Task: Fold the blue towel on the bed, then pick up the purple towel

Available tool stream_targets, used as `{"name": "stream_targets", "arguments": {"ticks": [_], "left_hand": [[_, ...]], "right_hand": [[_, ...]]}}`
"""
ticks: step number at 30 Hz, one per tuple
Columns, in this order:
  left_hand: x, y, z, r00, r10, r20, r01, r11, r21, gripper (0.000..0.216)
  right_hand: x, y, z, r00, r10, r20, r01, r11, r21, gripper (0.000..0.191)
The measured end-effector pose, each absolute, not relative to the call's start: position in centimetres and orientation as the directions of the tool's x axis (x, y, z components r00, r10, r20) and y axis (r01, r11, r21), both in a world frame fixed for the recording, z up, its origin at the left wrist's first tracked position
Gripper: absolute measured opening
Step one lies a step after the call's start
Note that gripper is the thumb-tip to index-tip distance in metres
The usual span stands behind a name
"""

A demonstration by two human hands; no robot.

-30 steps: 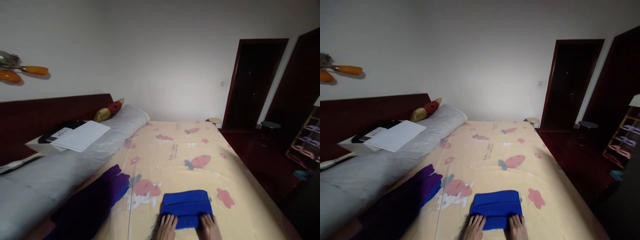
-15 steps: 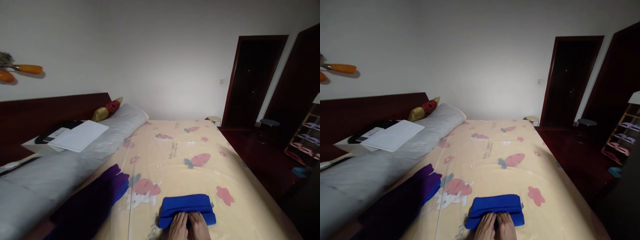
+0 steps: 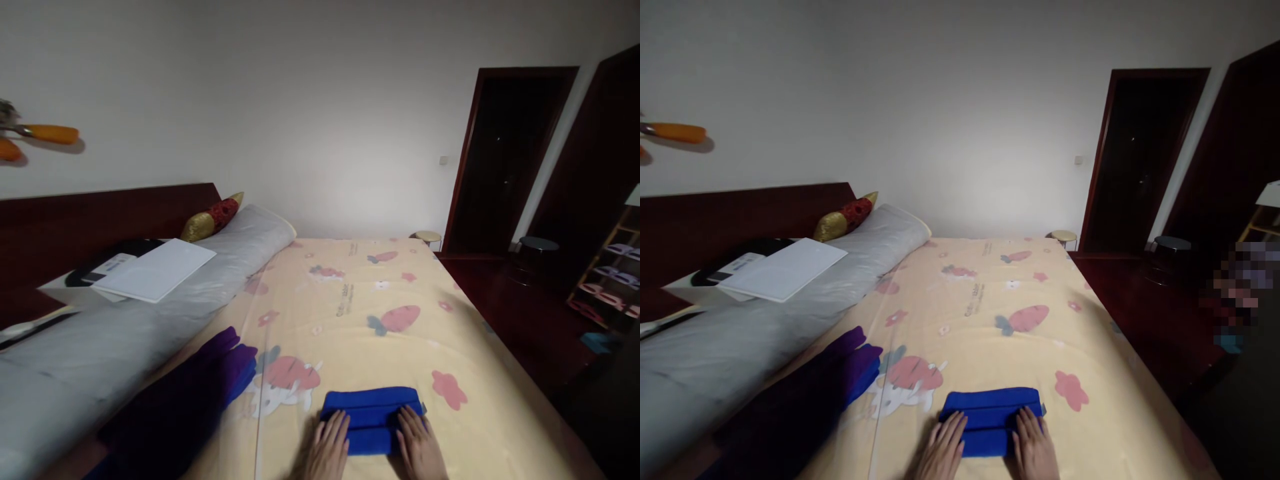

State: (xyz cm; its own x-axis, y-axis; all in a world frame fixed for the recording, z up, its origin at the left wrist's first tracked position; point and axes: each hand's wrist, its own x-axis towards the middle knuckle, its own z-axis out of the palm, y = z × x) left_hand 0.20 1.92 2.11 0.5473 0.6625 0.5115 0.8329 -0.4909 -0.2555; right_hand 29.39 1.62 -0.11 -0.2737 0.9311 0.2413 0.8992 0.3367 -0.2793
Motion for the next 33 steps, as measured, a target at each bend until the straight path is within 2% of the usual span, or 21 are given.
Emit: {"name": "stream_targets", "arguments": {"ticks": [5,7,12,16,18,20,23,25,29,33], "left_hand": [[4.8,2.5,1.2,0.635,0.606,0.478,0.750,-0.631,-0.197,0.059],[3.3,2.7,1.4,0.638,0.606,0.475,0.758,-0.604,-0.248,0.059],[-4.3,2.2,2.4,0.575,0.640,0.510,0.817,-0.416,-0.399,0.054],[-5.3,1.7,2.7,0.494,0.653,0.574,0.865,-0.302,-0.401,0.051],[-3.5,1.7,2.5,0.530,0.615,0.584,0.846,-0.342,-0.408,0.050],[-0.9,1.8,2.2,0.631,0.547,0.551,0.776,-0.464,-0.428,0.048],[2.7,2.4,1.6,0.687,0.516,0.511,0.717,-0.594,-0.365,0.048],[3.7,2.9,1.3,0.664,0.553,0.503,0.732,-0.616,-0.290,0.052],[0.4,3.1,0.9,0.514,0.692,0.507,0.851,-0.485,-0.200,0.057],[-5.4,2.2,0.3,0.408,0.725,0.555,0.912,-0.346,-0.218,0.062]], "right_hand": [[24.1,2.3,0.5,-0.465,0.866,0.186,0.783,0.500,-0.370,0.047],[25.4,2.3,-0.1,-0.421,0.889,0.180,0.816,0.458,-0.352,0.048],[32.8,1.8,-1.7,-0.260,0.947,0.188,0.916,0.304,-0.263,0.047],[33.2,1.7,-1.0,-0.218,0.952,0.215,0.934,0.268,-0.237,0.045],[30.9,1.7,-0.2,-0.243,0.939,0.242,0.919,0.302,-0.251,0.044],[27.9,1.8,0.7,-0.325,0.910,0.257,0.877,0.392,-0.279,0.043],[24.3,2.2,1.3,-0.443,0.868,0.223,0.806,0.495,-0.324,0.046],[23.8,2.5,1.1,-0.448,0.876,0.177,0.806,0.481,-0.345,0.049],[28.6,2.8,-0.6,-0.260,0.953,0.156,0.897,0.298,-0.327,0.050],[34.5,2.2,-1.9,-0.175,0.966,0.192,0.931,0.225,-0.286,0.046]]}}
